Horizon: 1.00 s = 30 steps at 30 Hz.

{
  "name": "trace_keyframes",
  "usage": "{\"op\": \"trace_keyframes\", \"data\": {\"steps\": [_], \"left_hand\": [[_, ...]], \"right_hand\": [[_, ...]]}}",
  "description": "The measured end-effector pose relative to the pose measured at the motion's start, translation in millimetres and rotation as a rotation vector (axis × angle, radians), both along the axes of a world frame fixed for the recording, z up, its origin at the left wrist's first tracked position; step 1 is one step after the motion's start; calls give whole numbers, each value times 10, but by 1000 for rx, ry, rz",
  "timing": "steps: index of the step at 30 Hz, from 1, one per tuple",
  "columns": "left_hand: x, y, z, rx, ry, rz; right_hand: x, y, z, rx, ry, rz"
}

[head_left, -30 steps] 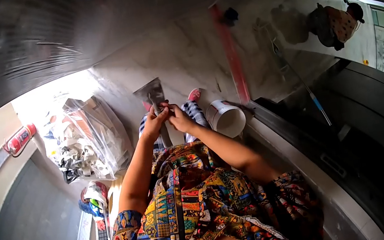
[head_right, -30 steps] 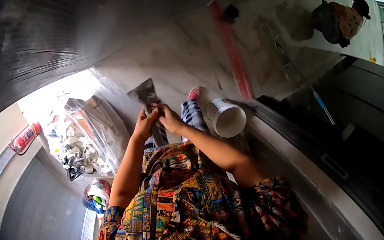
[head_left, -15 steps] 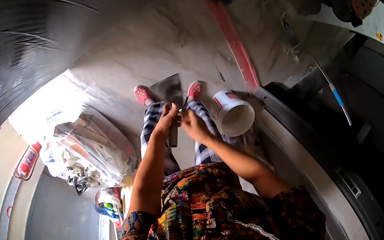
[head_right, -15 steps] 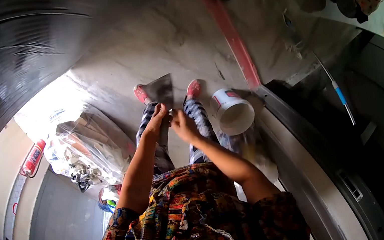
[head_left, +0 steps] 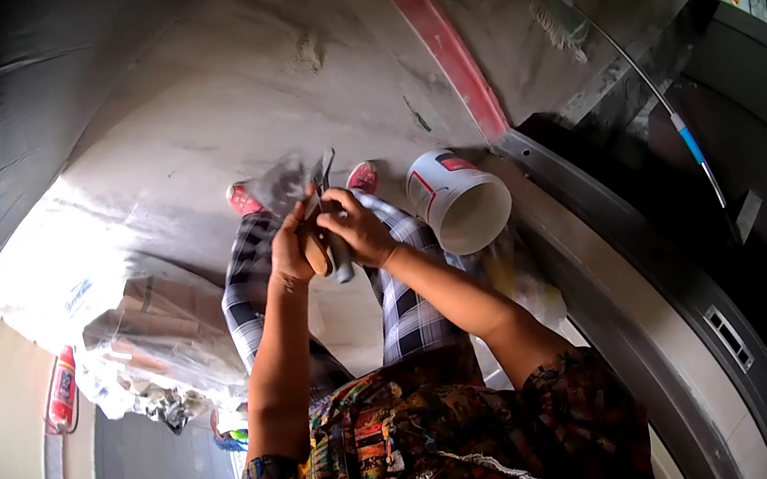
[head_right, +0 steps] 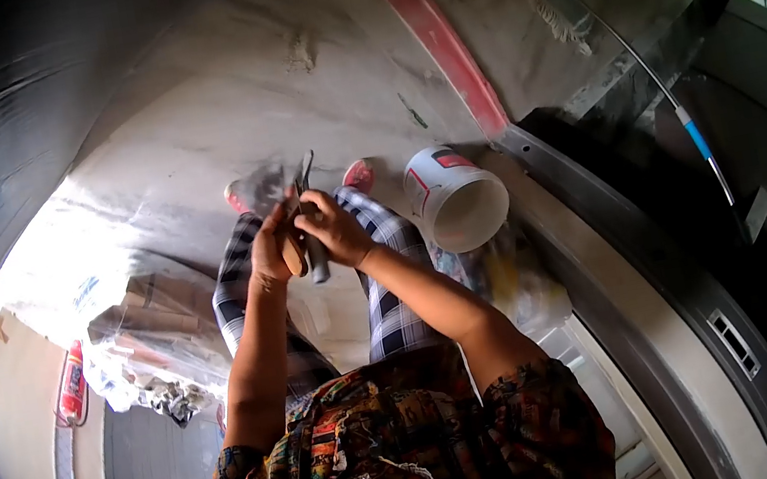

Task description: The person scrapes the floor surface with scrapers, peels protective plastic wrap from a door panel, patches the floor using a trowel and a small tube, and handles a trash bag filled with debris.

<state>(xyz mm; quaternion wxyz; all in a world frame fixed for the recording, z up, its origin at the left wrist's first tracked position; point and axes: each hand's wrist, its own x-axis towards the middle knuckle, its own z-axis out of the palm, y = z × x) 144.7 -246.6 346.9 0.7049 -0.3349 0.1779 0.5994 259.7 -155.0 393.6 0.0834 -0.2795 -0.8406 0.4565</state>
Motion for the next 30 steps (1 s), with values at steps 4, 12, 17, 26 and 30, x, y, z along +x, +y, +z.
{"op": "trace_keyframes", "data": {"steps": [4,12,17,26,30], "left_hand": [[-249,183,-166,-202,366,-340],[-318,357,-1463,-284,780,-659],[-527,570,-1846,-265,858,-676],[-1091,741,-940,-177,1138,-499],[-1394,730,-341,-90,1328,-408]], "right_hand": [[400,673,-641,185,-77,-306],[1390,1896,-1789,-542,-103,-1183],[1087,2491,-2061,-552,-278,-567],[145,2297,-2197,-705,-599,22],[48,1711,-2496,-827,-565,-13]]}}
